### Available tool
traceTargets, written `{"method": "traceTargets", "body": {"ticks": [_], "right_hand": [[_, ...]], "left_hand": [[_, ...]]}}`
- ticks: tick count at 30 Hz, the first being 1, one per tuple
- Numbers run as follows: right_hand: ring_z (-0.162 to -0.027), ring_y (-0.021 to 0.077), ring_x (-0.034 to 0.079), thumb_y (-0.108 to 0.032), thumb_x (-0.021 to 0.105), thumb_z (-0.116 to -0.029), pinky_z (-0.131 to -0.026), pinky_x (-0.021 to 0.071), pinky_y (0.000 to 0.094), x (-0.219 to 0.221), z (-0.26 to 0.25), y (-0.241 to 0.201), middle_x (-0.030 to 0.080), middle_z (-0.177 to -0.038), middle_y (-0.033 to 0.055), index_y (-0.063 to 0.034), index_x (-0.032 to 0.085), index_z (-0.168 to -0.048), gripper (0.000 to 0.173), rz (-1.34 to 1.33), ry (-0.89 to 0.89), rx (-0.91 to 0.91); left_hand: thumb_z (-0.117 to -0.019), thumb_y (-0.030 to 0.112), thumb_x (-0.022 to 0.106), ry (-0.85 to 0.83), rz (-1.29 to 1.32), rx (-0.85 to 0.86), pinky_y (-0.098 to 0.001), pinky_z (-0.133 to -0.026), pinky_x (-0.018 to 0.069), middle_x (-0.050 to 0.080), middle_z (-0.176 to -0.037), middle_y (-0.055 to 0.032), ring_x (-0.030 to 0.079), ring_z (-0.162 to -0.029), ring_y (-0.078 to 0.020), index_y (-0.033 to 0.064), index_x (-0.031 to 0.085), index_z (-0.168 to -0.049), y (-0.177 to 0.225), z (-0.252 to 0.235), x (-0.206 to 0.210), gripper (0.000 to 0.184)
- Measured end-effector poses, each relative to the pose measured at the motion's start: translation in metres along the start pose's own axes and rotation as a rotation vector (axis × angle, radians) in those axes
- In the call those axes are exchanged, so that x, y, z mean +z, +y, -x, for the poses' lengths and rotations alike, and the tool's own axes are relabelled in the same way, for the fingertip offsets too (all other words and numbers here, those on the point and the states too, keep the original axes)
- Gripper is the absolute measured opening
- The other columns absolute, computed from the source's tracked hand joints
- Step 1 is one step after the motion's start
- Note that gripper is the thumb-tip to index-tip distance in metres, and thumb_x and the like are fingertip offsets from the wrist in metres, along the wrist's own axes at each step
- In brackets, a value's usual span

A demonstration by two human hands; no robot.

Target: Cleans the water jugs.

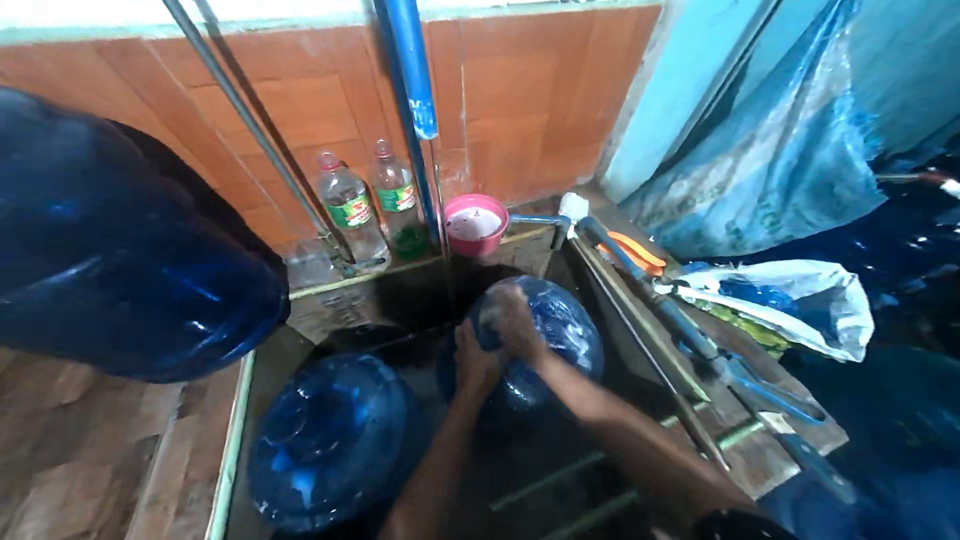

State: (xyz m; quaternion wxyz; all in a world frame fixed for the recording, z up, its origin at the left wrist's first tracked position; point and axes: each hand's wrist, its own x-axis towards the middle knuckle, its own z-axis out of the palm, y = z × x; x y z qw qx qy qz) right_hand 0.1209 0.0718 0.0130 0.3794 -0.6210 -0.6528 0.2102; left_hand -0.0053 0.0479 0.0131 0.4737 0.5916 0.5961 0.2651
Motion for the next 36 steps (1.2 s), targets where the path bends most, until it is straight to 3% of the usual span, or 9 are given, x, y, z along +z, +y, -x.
{"method": "traceTargets", "body": {"ticks": [2,7,12,18,23,26,29,32,36], "right_hand": [[-0.128,0.0462,0.056,-0.001,0.056,-0.0951,-0.114,0.0382,0.0561,-0.001,0.0,0.002,0.063,-0.13,0.0324,0.0129,0.068,-0.118,0.03,-0.024,-0.069,-0.098],[-0.135,0.0474,0.05,-0.006,0.055,-0.1014,-0.113,0.0398,0.0602,-0.04,-0.047,0.041,0.055,-0.14,0.0306,0.0065,0.06,-0.133,0.034,0.172,0.079,0.372],[-0.121,0.0428,0.059,0.001,0.058,-0.0952,-0.109,0.0406,0.0555,-0.007,-0.018,-0.01,0.067,-0.119,0.028,0.0102,0.071,-0.108,0.02,0.072,-0.056,0.035],[-0.138,0.0444,0.047,-0.008,0.051,-0.1036,-0.116,0.0375,0.0568,-0.044,-0.042,0.043,0.053,-0.144,0.0292,0.0061,0.058,-0.137,0.036,0.186,0.122,0.456],[-0.122,0.0425,0.058,0.0,0.054,-0.0963,-0.108,0.0394,0.0577,-0.015,-0.018,0.008,0.066,-0.122,0.0267,0.0081,0.071,-0.111,0.024,0.088,-0.062,0.034],[-0.134,0.0435,0.053,-0.007,0.054,-0.1017,-0.114,0.0408,0.0574,-0.047,-0.029,0.047,0.059,-0.138,0.0284,0.0062,0.062,-0.132,0.033,0.217,0.061,0.375],[-0.137,0.0423,0.049,-0.01,0.052,-0.104,-0.115,0.04,0.054,-0.052,-0.039,0.054,0.056,-0.141,0.0273,0.0042,0.058,-0.137,0.037,0.262,0.181,0.538],[-0.134,0.0447,0.051,-0.005,0.056,-0.1007,-0.113,0.0402,0.0573,-0.022,-0.03,0.03,0.057,-0.138,0.0287,0.0067,0.063,-0.129,0.031,0.175,0.158,0.407],[-0.122,0.0411,0.06,-0.002,0.056,-0.097,-0.111,0.0403,0.0538,0.005,-0.024,-0.002,0.067,-0.12,0.0278,0.0096,0.071,-0.111,0.023,-0.005,-0.034,0.001]], "left_hand": [[-0.0824,0.024,0.085,-0.001,0.036,0.035,-0.0486,-0.112,0.0421,0.037,-0.155,-0.03,0.046,-0.138,-0.0382,-0.0051,0.029,-0.154,-0.004,-0.002,-0.002,0.095],[-0.0833,0.023,0.082,-0.02,0.042,0.023,-0.0511,-0.113,0.0406,0.035,-0.158,-0.027,0.044,-0.14,-0.0393,-0.0017,0.03,-0.156,-0.002,0.003,0.008,0.093],[-0.0836,0.022,0.084,-0.084,0.036,0.08,-0.0474,-0.113,0.0412,0.038,-0.157,-0.0254,0.046,-0.14,-0.0344,-0.0013,0.032,-0.155,0.002,-0.014,0.0,0.091],[-0.0839,0.028,0.08,-0.1,-0.024,0.01,-0.0519,-0.114,0.04,0.038,-0.158,-0.0235,0.042,-0.142,-0.0368,0.0045,0.029,-0.159,0.004,-0.009,0.007,0.094],[-0.0864,0.018,0.079,-0.273,-0.022,0.131,-0.0463,-0.112,0.0426,0.044,-0.152,-0.0243,0.049,-0.138,-0.032,0.0013,0.036,-0.154,0.006,-0.032,-0.01,0.082],[-0.0905,0.025,0.076,-0.231,-0.072,0.118,-0.0467,-0.115,0.0405,0.033,-0.16,-0.0241,0.042,-0.144,-0.032,0.0012,0.038,-0.153,0.007,-0.022,-0.014,0.077],[-0.0819,0.032,0.084,-0.063,-0.138,0.012,-0.0554,-0.116,0.0363,0.02,-0.165,-0.0273,0.03,-0.149,-0.0428,-0.0013,0.024,-0.159,0.004,0.008,0.002,0.103],[-0.081,0.026,0.085,-0.157,-0.154,0.029,-0.0543,-0.118,0.0341,0.022,-0.165,-0.0268,0.031,-0.148,-0.0432,-0.0016,0.019,-0.16,0.006,0.001,0.003,0.107],[-0.0849,0.02,0.083,-0.165,-0.145,0.195,-0.0478,-0.112,0.0436,0.041,-0.152,-0.0298,0.048,-0.137,-0.0369,-0.0068,0.039,-0.149,0.011,-0.033,-0.024,0.082]]}}
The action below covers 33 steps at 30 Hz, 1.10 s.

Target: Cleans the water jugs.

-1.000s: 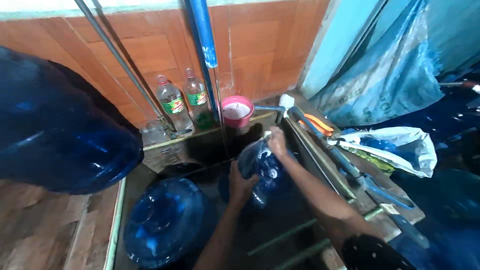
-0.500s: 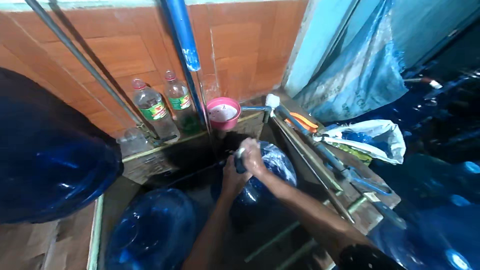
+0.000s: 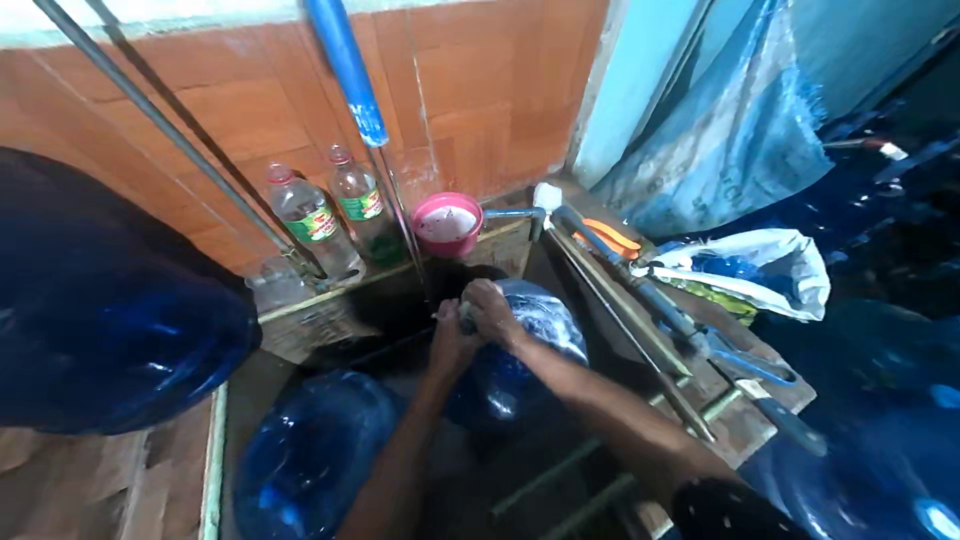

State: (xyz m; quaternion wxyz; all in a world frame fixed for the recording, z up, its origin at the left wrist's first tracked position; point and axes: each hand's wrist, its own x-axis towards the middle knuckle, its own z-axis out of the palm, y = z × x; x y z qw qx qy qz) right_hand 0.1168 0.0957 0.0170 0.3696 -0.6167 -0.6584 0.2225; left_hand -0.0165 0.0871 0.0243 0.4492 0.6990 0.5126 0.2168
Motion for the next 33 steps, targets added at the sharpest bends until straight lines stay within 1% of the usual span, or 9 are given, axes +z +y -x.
{"method": "traceTargets", "body": {"ticks": [5,7,10,13,15,20,25,29,33], "right_hand": [[-0.136,0.0427,0.049,-0.006,0.053,-0.1026,-0.118,0.0333,0.0559,-0.006,-0.026,0.002,0.058,-0.138,0.0279,0.0059,0.064,-0.128,0.031,0.068,0.048,0.245],[-0.132,0.0357,0.055,-0.006,0.052,-0.1015,-0.116,0.0403,0.0481,0.002,-0.004,-0.006,0.063,-0.132,0.0247,0.0063,0.067,-0.123,0.029,-0.055,-0.075,0.092],[-0.137,0.0331,0.053,-0.003,0.05,-0.0989,-0.121,0.0349,0.045,-0.005,0.008,0.0,0.065,-0.134,0.0215,0.0054,0.07,-0.119,0.03,-0.074,-0.175,-0.116],[-0.141,0.039,0.046,-0.014,0.05,-0.1053,-0.121,0.0311,0.0548,-0.038,-0.012,0.022,0.057,-0.144,0.0225,0.0006,0.064,-0.135,0.036,0.204,-0.064,0.267],[-0.134,0.0422,0.053,-0.021,0.05,-0.1068,-0.112,0.0398,0.0603,-0.04,-0.017,0.027,0.06,-0.139,0.0243,-0.0039,0.062,-0.137,0.037,0.188,0.07,0.543],[-0.139,0.032,0.052,-0.004,0.049,-0.1011,-0.12,0.0355,0.0464,-0.019,0.022,0.011,0.063,-0.139,0.0206,0.0027,0.068,-0.128,0.034,-0.118,-0.011,0.105],[-0.136,0.0397,0.052,-0.016,0.049,-0.1063,-0.113,0.0412,0.0583,-0.046,0.005,0.041,0.057,-0.143,0.0226,-0.0004,0.061,-0.137,0.036,0.097,0.174,0.535],[-0.148,0.0318,0.042,-0.004,0.048,-0.1014,-0.124,0.0324,0.047,-0.005,0.082,0.019,0.05,-0.155,0.0169,-0.0015,0.059,-0.143,0.043,0.03,0.15,0.247],[-0.146,0.0328,0.045,-0.004,0.051,-0.0982,-0.122,0.0316,0.0542,-0.031,0.151,0.027,0.058,-0.149,0.0117,-0.0082,0.066,-0.137,0.042,0.119,-0.009,0.064]], "left_hand": [[-0.0759,0.027,0.086,0.218,0.127,-0.179,-0.0539,-0.119,0.0322,0.021,-0.163,-0.0315,0.029,-0.149,-0.0437,-0.0043,0.016,-0.159,-0.003,0.038,0.04,0.114],[-0.0732,0.024,0.09,0.183,0.146,-0.103,-0.0535,-0.119,0.0319,0.023,-0.162,-0.0316,0.032,-0.147,-0.0434,-0.0071,0.018,-0.158,-0.011,0.028,0.034,0.115],[-0.0749,0.021,0.089,0.13,0.215,-0.075,-0.0497,-0.115,0.039,0.031,-0.159,-0.0303,0.04,-0.143,-0.0397,-0.0044,0.027,-0.155,-0.02,0.024,0.024,0.104],[-0.0839,0.03,0.081,0.107,0.169,-0.203,-0.0505,-0.117,0.0355,0.026,-0.164,-0.024,0.035,-0.148,-0.0376,-0.0005,0.028,-0.157,-0.006,0.036,0.035,0.096],[-0.084,0.032,0.08,0.082,0.12,-0.219,-0.0524,-0.118,0.0323,0.019,-0.168,-0.0197,0.029,-0.15,-0.0385,0.0017,0.025,-0.16,0.002,0.034,0.043,0.098],[-0.0839,0.02,0.082,0.016,0.083,-0.083,-0.0497,-0.11,0.0445,0.048,-0.147,-0.0274,0.052,-0.133,-0.0366,-0.0027,0.031,-0.154,0.006,0.015,0.042,0.09],[-0.0937,0.022,0.072,-0.012,-0.005,-0.06,-0.0522,-0.112,0.042,0.046,-0.149,-0.0281,0.049,-0.136,-0.038,-0.0024,0.038,-0.152,0.021,0.011,0.047,0.072],[-0.1033,0.028,0.059,-0.024,-0.363,-0.12,-0.0591,-0.108,0.0432,0.047,-0.147,-0.032,0.052,-0.132,-0.0452,-0.0037,0.041,-0.15,0.04,-0.021,0.022,0.059],[-0.1083,0.039,0.047,-0.058,-0.667,-0.179,-0.0633,-0.104,0.0441,0.046,-0.148,-0.0325,0.051,-0.132,-0.0499,-0.0013,0.041,-0.151,0.053,-0.041,0.016,0.059]]}}
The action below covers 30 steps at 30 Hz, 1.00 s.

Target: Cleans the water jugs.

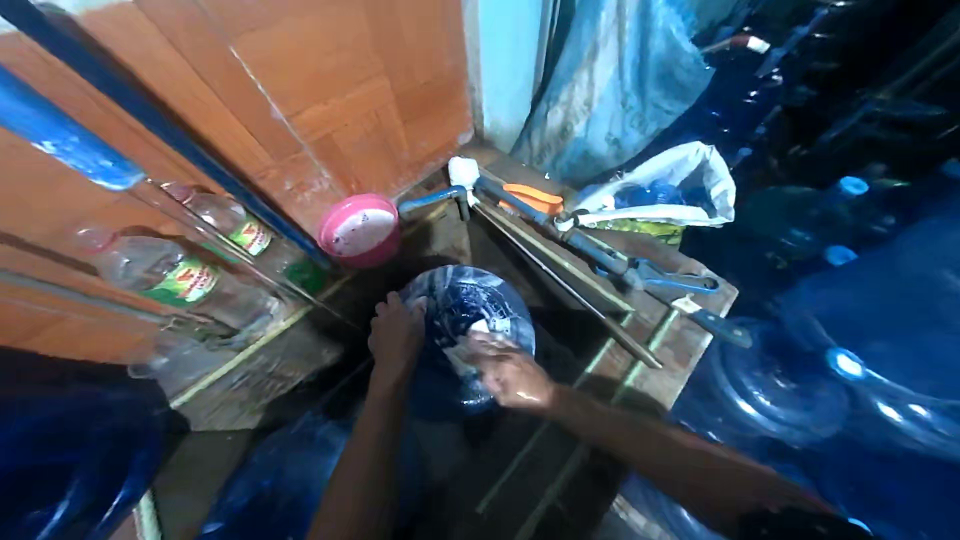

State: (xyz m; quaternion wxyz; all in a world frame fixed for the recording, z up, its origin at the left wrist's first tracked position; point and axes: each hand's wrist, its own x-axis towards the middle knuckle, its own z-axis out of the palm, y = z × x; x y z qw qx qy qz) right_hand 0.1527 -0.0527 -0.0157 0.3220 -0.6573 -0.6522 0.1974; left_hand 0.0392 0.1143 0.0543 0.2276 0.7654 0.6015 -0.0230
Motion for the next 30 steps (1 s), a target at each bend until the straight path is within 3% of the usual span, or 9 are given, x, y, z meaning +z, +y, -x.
{"method": "traceTargets", "body": {"ticks": [3,5,8,12,13,18,24,28,30], "right_hand": [[-0.149,0.0431,0.036,-0.015,0.051,-0.1019,-0.119,0.0259,0.0684,-0.029,-0.017,0.054,0.046,-0.158,0.0179,-0.0175,0.064,-0.142,0.042,0.069,0.009,0.056],[-0.149,0.0423,0.036,-0.022,0.049,-0.1082,-0.118,0.0341,0.0615,-0.041,-0.062,0.069,0.031,-0.165,0.0212,-0.0209,0.051,-0.153,0.045,-0.057,-0.047,0.245],[-0.133,0.0398,0.055,-0.02,0.054,-0.107,-0.112,0.0441,0.0555,-0.03,-0.09,0.057,0.053,-0.148,0.0242,-0.0049,0.053,-0.147,0.043,-0.223,0.04,0.279],[-0.147,0.0387,0.042,-0.014,0.055,-0.1019,-0.117,0.0417,0.0446,0.012,-0.025,0.014,0.032,-0.162,0.0287,-0.0035,0.048,-0.153,0.052,-0.386,0.125,0.086],[-0.145,0.0393,0.044,-0.012,0.055,-0.1013,-0.116,0.0437,0.0446,0.014,-0.029,0.011,0.035,-0.16,0.0297,-0.0019,0.049,-0.151,0.052,-0.397,0.13,0.094],[-0.126,0.0391,0.061,-0.017,0.046,-0.1099,-0.109,0.0451,0.0542,-0.014,-0.127,0.022,0.061,-0.137,0.027,0.0025,0.052,-0.146,0.041,-0.464,-0.221,0.104],[-0.138,0.0452,0.051,-0.012,0.057,-0.1001,-0.11,0.049,0.0455,0.027,-0.027,0.008,0.04,-0.154,0.0368,0.0154,0.046,-0.145,0.053,-0.452,0.237,0.102],[-0.138,0.0411,0.051,-0.013,0.049,-0.1075,-0.116,0.0395,0.0497,-0.014,-0.106,0.017,0.048,-0.149,0.0319,0.0108,0.044,-0.147,0.047,-0.534,-0.13,0.294],[-0.132,0.0399,0.056,-0.014,0.055,-0.1053,-0.113,0.0428,0.0505,-0.01,-0.118,0.018,0.054,-0.143,0.031,0.0092,0.046,-0.147,0.048,-0.561,-0.093,0.27]], "left_hand": [[-0.1078,0.037,0.05,0.007,-0.052,0.101,-0.0621,-0.105,0.0438,0.049,-0.144,-0.032,0.052,-0.13,-0.0489,-0.0017,0.045,-0.148,-0.004,0.0,0.002,0.056],[-0.1072,0.034,0.052,0.011,-0.07,0.192,-0.0638,-0.104,0.0437,0.051,-0.141,-0.0331,0.054,-0.128,-0.0498,-0.003,0.046,-0.147,-0.01,-0.002,0.005,0.055],[-0.1075,0.036,0.051,0.037,-0.131,0.261,-0.0681,-0.101,0.0434,0.055,-0.138,-0.0322,0.056,-0.125,-0.0505,-0.0002,0.048,-0.147,-0.036,-0.014,-0.006,0.054],[-0.1085,0.051,0.039,0.072,-0.188,-0.078,-0.0685,-0.1,0.0437,0.062,-0.132,-0.0298,0.059,-0.123,-0.0492,0.0013,0.059,-0.137,-0.034,-0.013,-0.02,0.06],[-0.1085,0.051,0.039,0.109,-0.18,-0.104,-0.0689,-0.099,0.044,0.064,-0.128,-0.0293,0.061,-0.121,-0.0487,0.0016,0.063,-0.133,-0.029,-0.01,-0.015,0.06],[-0.1102,0.032,0.04,0.136,-0.3,0.066,-0.0618,-0.102,0.0454,0.065,-0.129,-0.0251,0.06,-0.123,-0.0436,0.0009,0.067,-0.128,0.008,0.001,0.016,0.044],[-0.1092,0.023,0.043,0.524,-0.07,0.158,-0.0652,-0.11,0.0312,0.069,-0.113,-0.0296,0.059,-0.118,-0.0499,-0.0064,0.07,-0.114,0.024,-0.029,0.045,0.041],[-0.1059,0.014,0.048,0.525,0.133,0.284,-0.0603,-0.113,0.0319,0.067,-0.111,-0.0309,0.056,-0.119,-0.0497,-0.0106,0.068,-0.11,0.029,-0.019,0.059,0.032],[-0.097,0.008,0.06,0.493,0.099,0.307,-0.06,-0.114,0.0325,0.067,-0.113,-0.03,0.059,-0.118,-0.0477,-0.0105,0.067,-0.113,0.03,-0.019,0.053,0.026]]}}
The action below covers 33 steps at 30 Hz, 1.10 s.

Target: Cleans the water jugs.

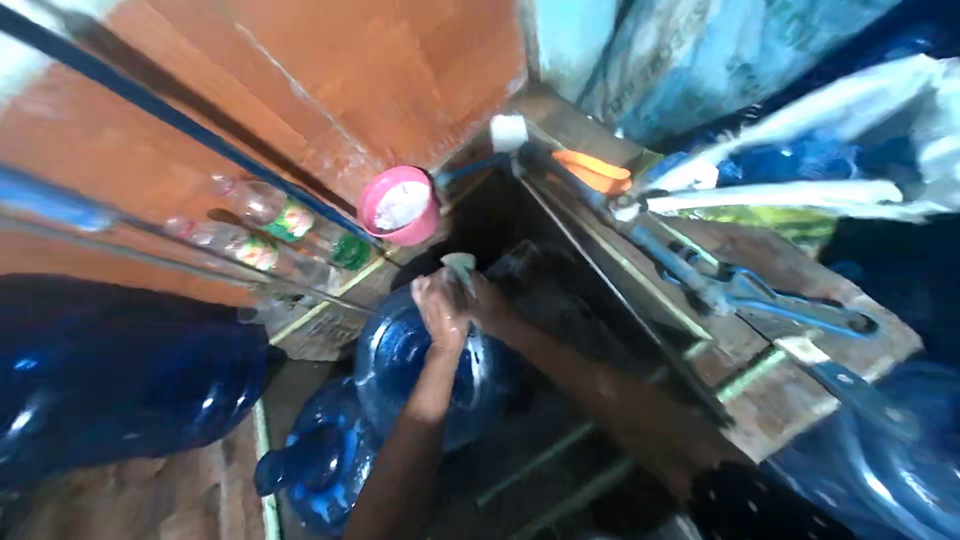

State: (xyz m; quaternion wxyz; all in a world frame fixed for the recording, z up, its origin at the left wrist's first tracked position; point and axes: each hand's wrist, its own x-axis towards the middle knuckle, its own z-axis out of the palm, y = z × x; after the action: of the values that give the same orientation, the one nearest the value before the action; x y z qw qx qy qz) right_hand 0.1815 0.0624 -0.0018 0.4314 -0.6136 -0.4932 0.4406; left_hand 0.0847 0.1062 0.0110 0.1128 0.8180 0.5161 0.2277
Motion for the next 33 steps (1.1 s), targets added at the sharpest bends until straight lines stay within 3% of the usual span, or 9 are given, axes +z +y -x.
{"method": "traceTargets", "body": {"ticks": [4,6,8,13,15,18,23,29,33], "right_hand": [[-0.132,0.0456,0.055,-0.014,0.057,-0.1021,-0.112,0.0455,0.0477,0.023,0.037,0.019,0.046,-0.147,0.039,0.0188,0.047,-0.141,0.052,0.136,0.235,-0.118],[-0.133,0.0463,0.055,-0.014,0.055,-0.1039,-0.113,0.0444,0.0479,0.013,0.038,0.014,0.044,-0.148,0.0394,0.0191,0.042,-0.144,0.054,0.22,0.203,-0.082],[-0.134,0.045,0.054,-0.018,0.05,-0.1073,-0.113,0.0436,0.0481,-0.001,0.033,0.007,0.042,-0.151,0.0371,0.0163,0.039,-0.147,0.054,0.288,0.115,-0.048],[-0.137,0.0445,0.051,-0.021,0.045,-0.1101,-0.114,0.0423,0.0488,-0.018,0.025,0.0,0.038,-0.155,0.0345,0.0122,0.04,-0.149,0.051,0.354,-0.038,-0.069],[-0.136,0.0455,0.051,-0.019,0.042,-0.1104,-0.113,0.0426,0.0517,-0.017,0.017,-0.01,0.039,-0.155,0.0338,0.0088,0.037,-0.153,0.051,0.449,-0.059,-0.055],[-0.142,0.0456,0.045,-0.012,0.045,-0.1078,-0.115,0.0397,0.0566,-0.005,-0.014,-0.03,0.04,-0.156,0.0306,0.0032,0.039,-0.155,0.05,0.641,-0.022,-0.054],[-0.149,0.0433,0.036,-0.012,0.057,-0.1006,-0.122,0.0293,0.0571,0.047,-0.049,-0.022,0.041,-0.158,0.0258,-0.0022,0.051,-0.15,0.051,0.683,-0.002,-0.46],[-0.142,0.0388,0.048,-0.004,0.053,-0.0988,-0.122,0.0335,0.0497,0.074,0.016,-0.007,0.06,-0.142,0.0236,0.006,0.068,-0.127,0.034,0.19,-0.148,-0.625],[-0.144,0.0332,0.048,-0.007,0.052,-0.1008,-0.121,0.0349,0.0517,0.016,0.083,0.022,0.058,-0.148,0.0139,-0.003,0.066,-0.136,0.038,0.564,-0.085,-0.523]], "left_hand": [[-0.1002,0.007,0.054,0.049,-0.008,-0.04,-0.0666,-0.116,0.0253,0.058,-0.134,-0.032,0.047,-0.134,-0.0502,-0.01,0.065,-0.122,-0.007,-0.006,0.01,0.029],[-0.1054,0.01,0.046,0.036,0.087,-0.046,-0.0665,-0.121,0.0162,0.048,-0.149,-0.0293,0.033,-0.147,-0.0492,-0.0088,0.061,-0.131,-0.004,0.001,0.016,0.035],[-0.1046,0.013,0.049,-0.05,0.11,-0.071,-0.0605,-0.123,0.0192,0.036,-0.16,-0.0266,0.027,-0.151,-0.0456,-0.0045,0.054,-0.142,-0.005,0.017,0.0,0.042],[-0.0906,0.04,0.077,-0.061,0.156,-0.727,-0.056,-0.117,0.0344,0.041,-0.156,-0.0242,0.042,-0.144,-0.0362,-0.0022,0.034,-0.155,-0.072,0.083,-0.089,0.088],[-0.0875,0.029,0.082,0.027,0.468,-0.819,-0.0472,-0.111,0.044,0.049,-0.147,-0.0256,0.053,-0.134,-0.0314,-0.0008,0.028,-0.155,-0.082,0.099,-0.088,0.091],[-0.0845,0.016,0.083,0.164,0.692,-0.785,-0.0407,-0.114,0.041,0.038,-0.155,-0.0273,0.046,-0.14,-0.0293,-0.0015,0.02,-0.158,-0.073,0.109,-0.068,0.098],[-0.0858,0.016,0.082,0.148,0.636,-0.698,-0.0423,-0.118,0.0376,0.028,-0.161,-0.0279,0.039,-0.146,-0.0313,-0.0017,0.016,-0.16,-0.053,0.106,-0.057,0.101],[-0.0979,0.007,0.062,-0.067,0.389,-0.466,-0.0466,-0.118,0.0359,0.044,-0.149,-0.0335,0.045,-0.141,-0.0383,-0.0142,0.035,-0.148,-0.045,0.092,-0.059,0.061],[-0.1017,0.024,0.061,-0.043,0.304,-0.449,-0.0513,-0.115,0.039,0.049,-0.145,-0.033,0.05,-0.136,-0.0402,-0.0111,0.037,-0.149,-0.058,0.072,-0.07,0.063]]}}
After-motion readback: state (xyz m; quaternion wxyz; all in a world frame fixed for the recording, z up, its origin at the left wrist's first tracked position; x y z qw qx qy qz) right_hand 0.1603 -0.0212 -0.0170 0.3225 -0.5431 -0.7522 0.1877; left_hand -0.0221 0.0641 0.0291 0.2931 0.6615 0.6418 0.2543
